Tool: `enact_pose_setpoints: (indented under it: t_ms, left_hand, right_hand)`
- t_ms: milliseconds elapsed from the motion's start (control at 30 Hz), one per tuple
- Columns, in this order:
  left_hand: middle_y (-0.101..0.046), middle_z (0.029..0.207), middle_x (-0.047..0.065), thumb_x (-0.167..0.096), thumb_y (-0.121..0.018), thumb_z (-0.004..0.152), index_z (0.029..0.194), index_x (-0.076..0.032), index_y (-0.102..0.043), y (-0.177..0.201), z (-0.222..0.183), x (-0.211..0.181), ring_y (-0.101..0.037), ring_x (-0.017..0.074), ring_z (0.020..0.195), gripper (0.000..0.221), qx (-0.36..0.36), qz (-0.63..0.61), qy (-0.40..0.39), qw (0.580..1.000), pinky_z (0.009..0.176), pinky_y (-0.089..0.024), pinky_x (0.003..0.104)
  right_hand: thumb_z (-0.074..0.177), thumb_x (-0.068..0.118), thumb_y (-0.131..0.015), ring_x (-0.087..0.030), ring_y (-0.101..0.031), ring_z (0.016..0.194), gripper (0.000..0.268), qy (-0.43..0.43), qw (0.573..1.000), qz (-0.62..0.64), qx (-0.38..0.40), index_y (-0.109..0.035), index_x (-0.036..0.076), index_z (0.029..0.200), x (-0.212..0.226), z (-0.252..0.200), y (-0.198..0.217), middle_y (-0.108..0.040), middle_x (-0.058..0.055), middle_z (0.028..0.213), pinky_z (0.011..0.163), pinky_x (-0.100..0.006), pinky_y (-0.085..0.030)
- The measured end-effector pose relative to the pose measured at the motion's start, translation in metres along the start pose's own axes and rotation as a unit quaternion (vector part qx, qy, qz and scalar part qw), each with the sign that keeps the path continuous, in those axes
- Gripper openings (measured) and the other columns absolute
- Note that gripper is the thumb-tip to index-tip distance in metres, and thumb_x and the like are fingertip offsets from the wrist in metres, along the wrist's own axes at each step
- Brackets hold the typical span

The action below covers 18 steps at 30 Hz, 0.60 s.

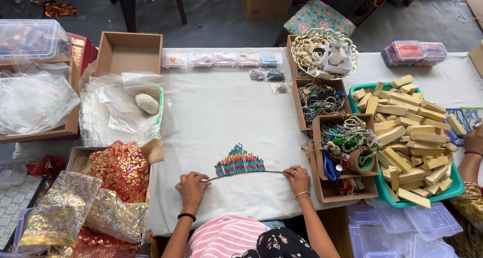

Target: Sorting and organizing jewelry items and necklaces into plastic bags.

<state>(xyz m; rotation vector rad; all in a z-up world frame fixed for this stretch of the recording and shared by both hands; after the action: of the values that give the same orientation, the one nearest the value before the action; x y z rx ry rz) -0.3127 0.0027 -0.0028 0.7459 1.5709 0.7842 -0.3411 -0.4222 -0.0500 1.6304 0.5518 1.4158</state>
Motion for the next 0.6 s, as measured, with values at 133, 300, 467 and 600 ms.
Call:
enact_pose_setpoints:
  t_ms: [133, 300, 467, 600]
  left_hand:
    - [-0.069, 0.098, -0.005, -0.027, -0.087, 0.071, 0.092, -0.025, -0.081, -0.034, 0.010, -0.024, -0.059, 0.0223, 0.103, 0.022, 0.035, -0.040, -0.102, 0.993, 0.086, -0.044, 0.042]
    - [-0.069, 0.096, -0.003, -0.027, -0.085, 0.075, 0.096, -0.021, -0.079, -0.056, 0.018, -0.038, -0.060, 0.0222, 0.100, 0.023, 0.036, 0.035, -0.104, 0.993, 0.082, -0.045, 0.043]
    - [-0.069, 0.097, -0.004, -0.027, -0.083, 0.077, 0.094, -0.019, -0.076, -0.066, 0.008, -0.022, -0.060, 0.0217, 0.099, 0.020, -0.007, 0.041, -0.078, 0.996, 0.082, -0.044, 0.043]
    - [-0.068, 0.097, -0.003, -0.030, -0.082, 0.077, 0.092, -0.017, -0.074, -0.065, 0.004, -0.018, -0.060, 0.0227, 0.099, 0.022, -0.039, 0.056, -0.070, 0.995, 0.083, -0.043, 0.045]
  right_hand:
    - [0.074, 0.012, -0.082, -0.024, -0.061, 0.105, 0.020, 0.042, 0.996, -0.073, -0.024, -0.084, 0.024, 0.089, 0.027, -0.004, -0.001, -0.071, 0.004, 0.102, 0.089, -0.043, -0.049]
    - [0.076, 0.016, -0.079, -0.025, -0.063, 0.096, 0.016, 0.150, 0.986, 0.059, 0.034, -0.082, 0.015, 0.091, 0.078, -0.008, -0.079, -0.071, -0.006, 0.097, 0.090, -0.041, -0.048]
    - [0.078, 0.039, -0.087, -0.026, -0.065, 0.083, 0.029, 0.024, 0.980, 0.061, 0.186, -0.082, 0.012, 0.085, 0.162, -0.001, -0.113, -0.066, -0.012, 0.086, 0.078, -0.038, -0.052]
    - [0.071, 0.048, -0.090, -0.024, -0.069, 0.085, 0.037, -0.080, 0.962, 0.007, 0.262, -0.081, 0.014, 0.080, 0.175, -0.001, -0.121, -0.070, -0.007, 0.086, 0.081, -0.038, -0.055]
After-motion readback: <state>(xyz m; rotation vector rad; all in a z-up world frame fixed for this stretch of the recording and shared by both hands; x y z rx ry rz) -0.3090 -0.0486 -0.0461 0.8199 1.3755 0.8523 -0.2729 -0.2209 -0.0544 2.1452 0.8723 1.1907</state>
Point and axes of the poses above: each hand's wrist, its own z-axis towards the middle knuckle, its own y-axis out of the back of the hand, x = y × z, the point moved 5 cm from there along z, towards the middle knuckle
